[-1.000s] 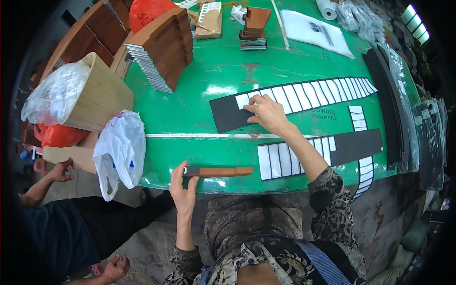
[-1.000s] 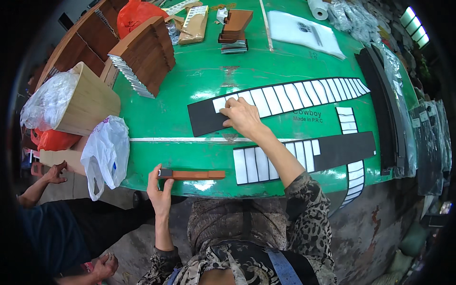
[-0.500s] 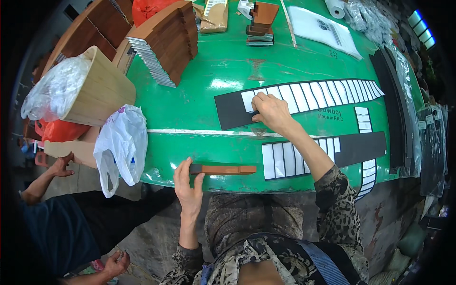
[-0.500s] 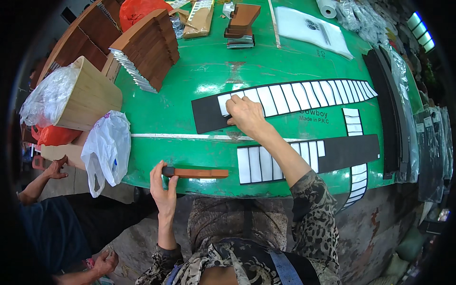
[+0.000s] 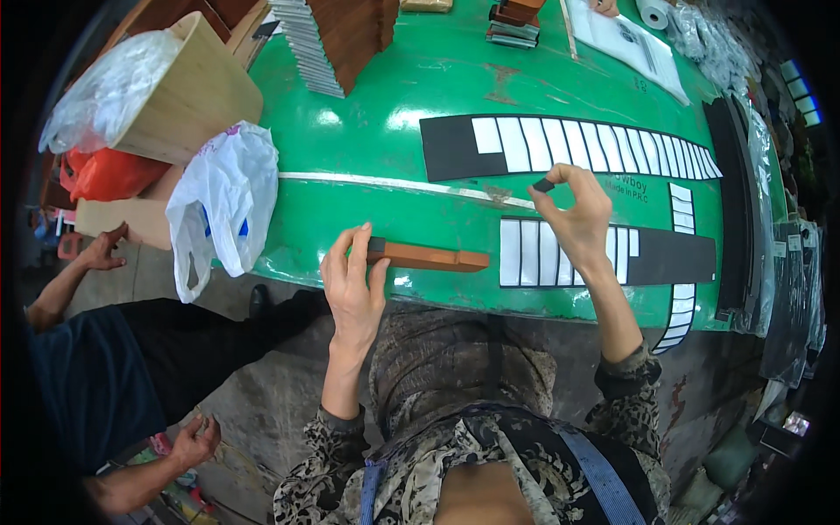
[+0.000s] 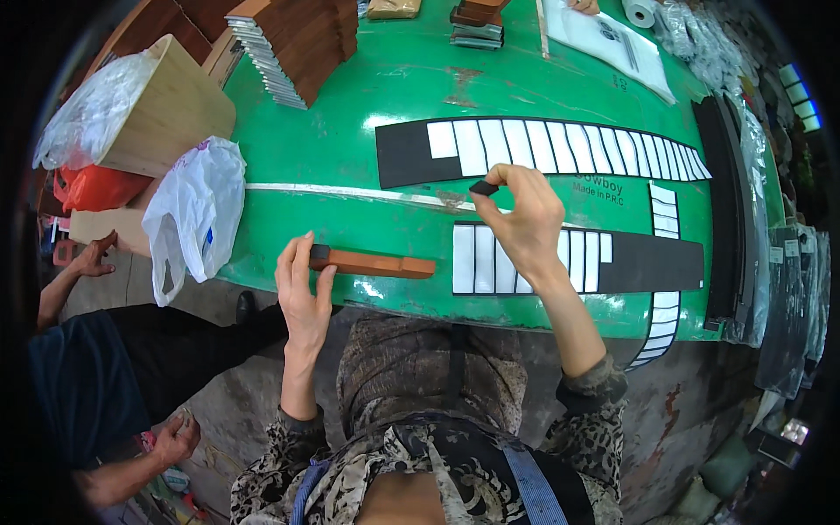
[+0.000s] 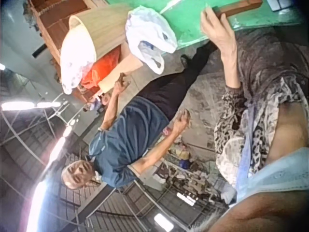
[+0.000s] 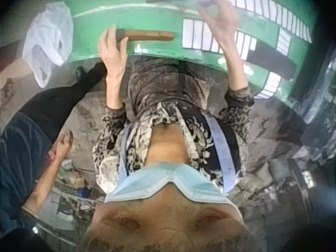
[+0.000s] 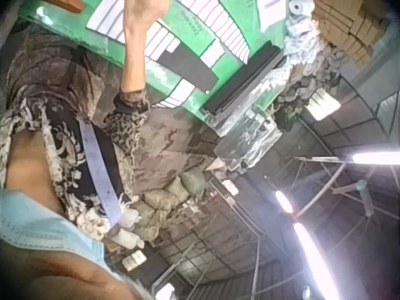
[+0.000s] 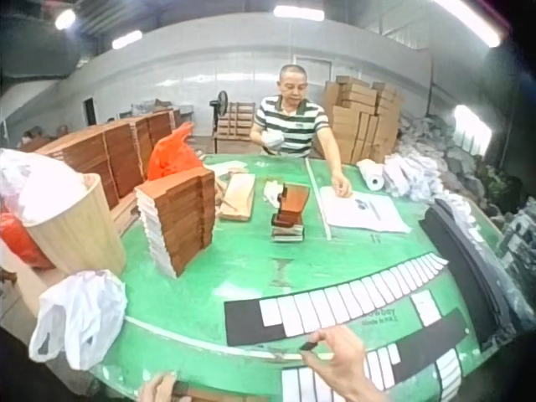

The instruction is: Applying adhesive labels to wooden furniture components on a production line.

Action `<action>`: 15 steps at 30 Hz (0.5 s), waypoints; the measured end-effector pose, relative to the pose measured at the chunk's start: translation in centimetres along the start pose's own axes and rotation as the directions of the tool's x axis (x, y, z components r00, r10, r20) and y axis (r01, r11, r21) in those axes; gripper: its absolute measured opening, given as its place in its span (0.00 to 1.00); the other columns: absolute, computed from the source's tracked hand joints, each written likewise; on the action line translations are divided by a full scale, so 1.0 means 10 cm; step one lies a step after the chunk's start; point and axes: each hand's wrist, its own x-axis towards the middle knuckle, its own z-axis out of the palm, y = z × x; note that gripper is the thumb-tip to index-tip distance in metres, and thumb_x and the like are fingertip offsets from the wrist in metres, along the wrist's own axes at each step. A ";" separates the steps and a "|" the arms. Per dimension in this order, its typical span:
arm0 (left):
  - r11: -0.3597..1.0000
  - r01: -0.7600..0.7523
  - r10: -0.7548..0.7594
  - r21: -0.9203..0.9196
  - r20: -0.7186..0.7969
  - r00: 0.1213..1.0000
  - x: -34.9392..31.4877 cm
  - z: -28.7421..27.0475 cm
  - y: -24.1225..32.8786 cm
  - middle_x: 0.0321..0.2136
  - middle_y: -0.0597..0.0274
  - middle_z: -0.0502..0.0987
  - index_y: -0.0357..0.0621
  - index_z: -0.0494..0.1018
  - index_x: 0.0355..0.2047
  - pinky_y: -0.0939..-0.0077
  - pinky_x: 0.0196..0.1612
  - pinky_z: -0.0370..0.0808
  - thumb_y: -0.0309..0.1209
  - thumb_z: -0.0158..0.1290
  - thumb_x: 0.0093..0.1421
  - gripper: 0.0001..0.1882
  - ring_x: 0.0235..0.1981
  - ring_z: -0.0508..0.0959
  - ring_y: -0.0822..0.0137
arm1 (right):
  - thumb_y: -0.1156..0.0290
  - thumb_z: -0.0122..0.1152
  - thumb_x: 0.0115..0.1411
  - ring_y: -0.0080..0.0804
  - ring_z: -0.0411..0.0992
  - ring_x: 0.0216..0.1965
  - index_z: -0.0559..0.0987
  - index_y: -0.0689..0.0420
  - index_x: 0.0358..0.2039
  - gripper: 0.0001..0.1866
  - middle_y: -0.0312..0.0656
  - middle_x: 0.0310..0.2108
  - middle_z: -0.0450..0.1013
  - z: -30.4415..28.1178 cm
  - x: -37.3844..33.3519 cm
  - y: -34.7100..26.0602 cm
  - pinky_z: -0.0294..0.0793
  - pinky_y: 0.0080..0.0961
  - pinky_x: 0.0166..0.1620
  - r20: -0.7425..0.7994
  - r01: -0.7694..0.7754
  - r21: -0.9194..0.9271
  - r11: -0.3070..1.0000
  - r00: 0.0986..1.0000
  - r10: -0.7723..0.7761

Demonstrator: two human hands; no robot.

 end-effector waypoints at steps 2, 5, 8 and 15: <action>0.988 -0.086 0.098 0.126 -0.090 0.991 -0.04 0.03 0.01 0.51 0.49 0.67 0.41 0.67 0.53 0.55 0.53 0.64 0.22 0.59 0.50 0.28 0.53 0.68 0.51 | 0.77 0.71 0.41 0.34 0.74 0.31 0.77 0.57 0.29 0.13 0.38 0.29 0.76 -0.06 -0.12 -0.10 0.72 0.28 0.32 0.045 -0.025 0.046 0.999 0.999 0.023; 0.873 -0.261 0.329 0.412 -0.103 0.939 -0.09 0.13 0.16 0.49 0.56 0.70 0.46 0.74 0.46 0.51 0.53 0.59 0.28 0.60 0.49 0.21 0.53 0.69 0.59 | 0.77 0.71 0.42 0.33 0.75 0.33 0.78 0.58 0.30 0.13 0.38 0.30 0.77 -0.10 -0.26 -0.27 0.73 0.28 0.35 0.142 -0.096 0.136 0.986 0.987 0.076; 0.883 -0.384 0.397 0.269 0.007 0.918 -0.17 0.28 0.39 0.45 0.64 0.73 0.48 0.76 0.42 0.57 0.53 0.56 0.30 0.59 0.49 0.17 0.52 0.70 0.63 | 0.77 0.71 0.43 0.30 0.75 0.32 0.80 0.60 0.32 0.13 0.39 0.30 0.77 -0.11 -0.33 -0.42 0.75 0.26 0.34 0.273 -0.167 0.184 0.969 0.955 0.112; 0.980 -0.183 0.188 0.078 -0.067 0.980 -0.34 0.54 0.43 0.43 0.69 0.74 0.46 0.77 0.43 0.58 0.53 0.55 0.26 0.60 0.47 0.19 0.51 0.70 0.65 | 0.72 0.74 0.39 0.30 0.72 0.28 0.80 0.58 0.33 0.18 0.37 0.28 0.77 -0.08 -0.46 -0.61 0.72 0.25 0.31 0.422 -0.262 0.116 0.958 0.886 0.191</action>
